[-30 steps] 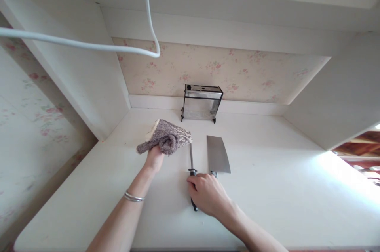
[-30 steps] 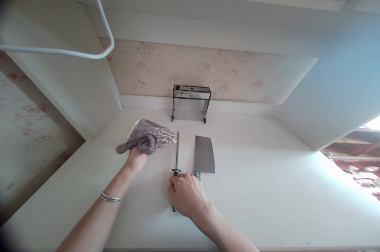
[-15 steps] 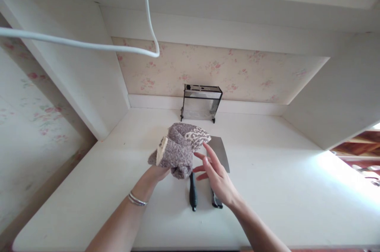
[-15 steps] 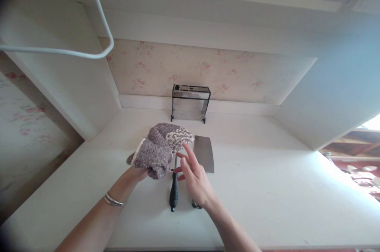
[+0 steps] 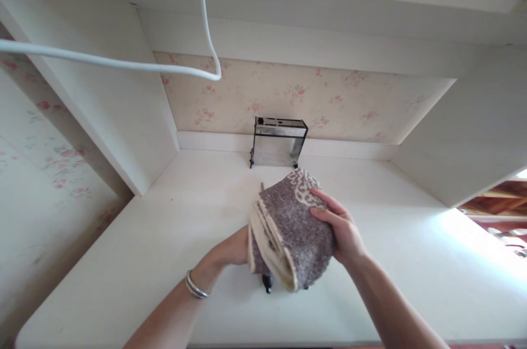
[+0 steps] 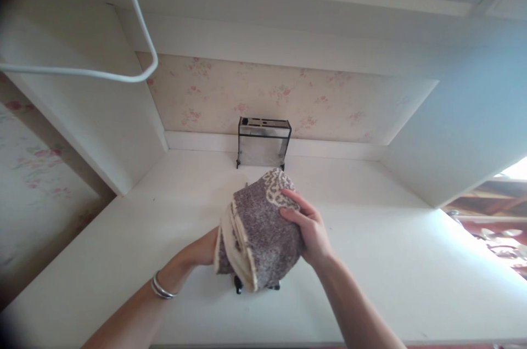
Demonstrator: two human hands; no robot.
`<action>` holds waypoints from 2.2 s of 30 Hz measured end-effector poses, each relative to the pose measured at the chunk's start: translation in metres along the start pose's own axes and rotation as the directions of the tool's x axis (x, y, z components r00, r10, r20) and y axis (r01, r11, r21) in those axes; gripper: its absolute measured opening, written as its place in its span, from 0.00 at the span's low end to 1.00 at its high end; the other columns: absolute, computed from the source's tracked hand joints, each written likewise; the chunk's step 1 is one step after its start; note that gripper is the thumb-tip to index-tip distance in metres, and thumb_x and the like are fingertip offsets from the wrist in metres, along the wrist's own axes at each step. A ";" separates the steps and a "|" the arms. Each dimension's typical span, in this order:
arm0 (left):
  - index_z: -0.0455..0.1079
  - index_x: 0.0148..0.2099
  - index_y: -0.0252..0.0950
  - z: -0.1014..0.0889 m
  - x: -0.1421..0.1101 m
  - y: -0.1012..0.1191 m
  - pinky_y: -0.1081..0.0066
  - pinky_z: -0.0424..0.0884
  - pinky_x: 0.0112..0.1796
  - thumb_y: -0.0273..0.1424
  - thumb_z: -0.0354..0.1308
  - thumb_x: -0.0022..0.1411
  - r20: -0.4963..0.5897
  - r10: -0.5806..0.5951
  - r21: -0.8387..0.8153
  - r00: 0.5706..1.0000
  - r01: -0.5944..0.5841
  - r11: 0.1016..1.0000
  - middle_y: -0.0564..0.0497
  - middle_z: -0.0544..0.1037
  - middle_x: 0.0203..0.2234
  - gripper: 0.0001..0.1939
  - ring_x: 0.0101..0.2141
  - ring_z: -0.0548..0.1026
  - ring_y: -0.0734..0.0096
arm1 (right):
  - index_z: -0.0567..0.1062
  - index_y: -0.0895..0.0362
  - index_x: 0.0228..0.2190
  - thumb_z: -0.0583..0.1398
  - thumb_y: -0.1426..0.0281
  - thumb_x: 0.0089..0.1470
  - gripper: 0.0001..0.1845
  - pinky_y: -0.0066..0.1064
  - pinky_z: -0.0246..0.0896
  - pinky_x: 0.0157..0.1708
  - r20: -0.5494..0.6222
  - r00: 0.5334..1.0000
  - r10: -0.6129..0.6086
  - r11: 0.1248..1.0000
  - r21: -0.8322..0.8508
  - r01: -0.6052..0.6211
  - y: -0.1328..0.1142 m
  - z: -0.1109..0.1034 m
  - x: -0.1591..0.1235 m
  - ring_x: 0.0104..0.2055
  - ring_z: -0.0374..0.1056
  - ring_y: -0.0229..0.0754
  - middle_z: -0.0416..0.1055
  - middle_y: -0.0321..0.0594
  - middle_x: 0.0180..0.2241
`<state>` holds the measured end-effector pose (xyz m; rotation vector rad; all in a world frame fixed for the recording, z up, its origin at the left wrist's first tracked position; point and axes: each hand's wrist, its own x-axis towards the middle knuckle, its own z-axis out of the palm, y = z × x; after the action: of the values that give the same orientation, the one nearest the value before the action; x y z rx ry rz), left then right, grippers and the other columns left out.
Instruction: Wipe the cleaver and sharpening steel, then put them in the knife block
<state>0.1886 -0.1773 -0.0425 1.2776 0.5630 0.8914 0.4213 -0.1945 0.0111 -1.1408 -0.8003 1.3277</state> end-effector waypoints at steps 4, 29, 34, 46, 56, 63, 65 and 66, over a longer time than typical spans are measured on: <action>0.68 0.55 0.46 0.010 0.008 0.017 0.58 0.64 0.51 0.34 0.65 0.53 0.167 0.022 -0.013 0.986 -0.021 1.000 0.46 0.52 0.65 0.26 0.57 0.62 0.53 | 0.70 0.48 0.52 0.65 0.68 0.39 0.34 0.39 0.68 0.37 -0.219 0.965 -0.141 0.990 -0.019 0.140 -0.049 -0.047 0.004 0.35 0.74 0.47 0.75 0.40 0.43; 0.71 0.38 0.34 -0.023 0.031 -0.026 0.74 0.63 0.30 0.33 0.60 0.54 -0.332 -0.163 0.133 0.929 0.217 0.967 0.52 0.73 0.27 0.10 0.25 0.67 0.76 | 0.77 0.47 0.41 0.55 0.48 0.48 0.25 0.47 0.51 0.59 -0.250 0.783 -0.569 0.328 -0.943 -0.063 0.036 -0.293 0.025 0.56 0.61 0.54 0.67 0.35 0.54; 0.70 0.40 0.35 -0.022 0.029 -0.023 0.74 0.63 0.30 0.32 0.62 0.52 -0.328 -0.143 0.102 0.934 0.185 0.977 0.53 0.72 0.29 0.12 0.24 0.67 0.78 | 0.77 0.47 0.41 0.55 0.48 0.47 0.25 0.46 0.55 0.56 -0.293 0.804 -0.518 0.412 -0.909 -0.066 0.036 -0.293 0.024 0.53 0.64 0.52 0.68 0.35 0.53; 0.71 0.38 0.35 -0.020 0.029 -0.025 0.74 0.63 0.31 0.32 0.60 0.53 -0.334 -0.150 0.117 0.931 0.199 0.973 0.54 0.72 0.27 0.10 0.25 0.66 0.77 | 0.77 0.48 0.42 0.56 0.48 0.47 0.26 0.47 0.56 0.55 -0.354 0.827 -0.437 0.485 -0.867 -0.115 0.030 -0.287 0.021 0.51 0.66 0.54 0.67 0.37 0.54; 0.72 0.38 0.35 -0.019 0.029 -0.022 0.73 0.62 0.31 0.34 0.60 0.53 -0.342 -0.144 0.102 0.929 0.189 0.977 0.53 0.72 0.26 0.11 0.25 0.67 0.75 | 0.77 0.47 0.42 0.58 0.49 0.45 0.25 0.46 0.57 0.54 -0.405 0.822 -0.401 0.535 -0.832 -0.149 0.025 -0.279 0.017 0.51 0.66 0.55 0.68 0.35 0.54; 0.72 0.37 0.35 -0.018 0.029 -0.022 0.74 0.63 0.31 0.32 0.61 0.50 -0.349 -0.141 0.093 0.926 0.184 0.978 0.53 0.72 0.26 0.10 0.24 0.67 0.76 | 0.78 0.49 0.41 0.57 0.49 0.44 0.26 0.47 0.60 0.51 -0.392 0.826 -0.405 0.517 -0.843 -0.147 0.019 -0.277 0.016 0.49 0.68 0.57 0.69 0.38 0.53; 0.72 0.37 0.35 -0.019 0.029 -0.022 0.73 0.63 0.31 0.33 0.60 0.52 -0.352 -0.143 0.095 0.925 0.187 0.978 0.53 0.72 0.25 0.10 0.24 0.67 0.76 | 0.77 0.48 0.40 0.57 0.48 0.43 0.26 0.49 0.62 0.48 -0.376 0.810 -0.451 0.451 -0.879 -0.157 0.008 -0.268 0.012 0.45 0.70 0.57 0.69 0.37 0.53; 0.72 0.36 0.35 -0.019 0.029 -0.023 0.73 0.63 0.31 0.33 0.60 0.52 -0.351 -0.145 0.094 0.925 0.189 0.978 0.53 0.72 0.25 0.09 0.24 0.66 0.76 | 0.77 0.47 0.40 0.56 0.48 0.44 0.25 0.50 0.63 0.47 -0.361 0.783 -0.506 0.404 -0.902 -0.155 0.000 -0.261 0.009 0.43 0.71 0.57 0.69 0.37 0.52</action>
<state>0.1955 -0.1440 -0.0653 1.1714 1.0038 0.9518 0.6678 -0.2301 -0.0675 -2.1212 -1.1528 0.1122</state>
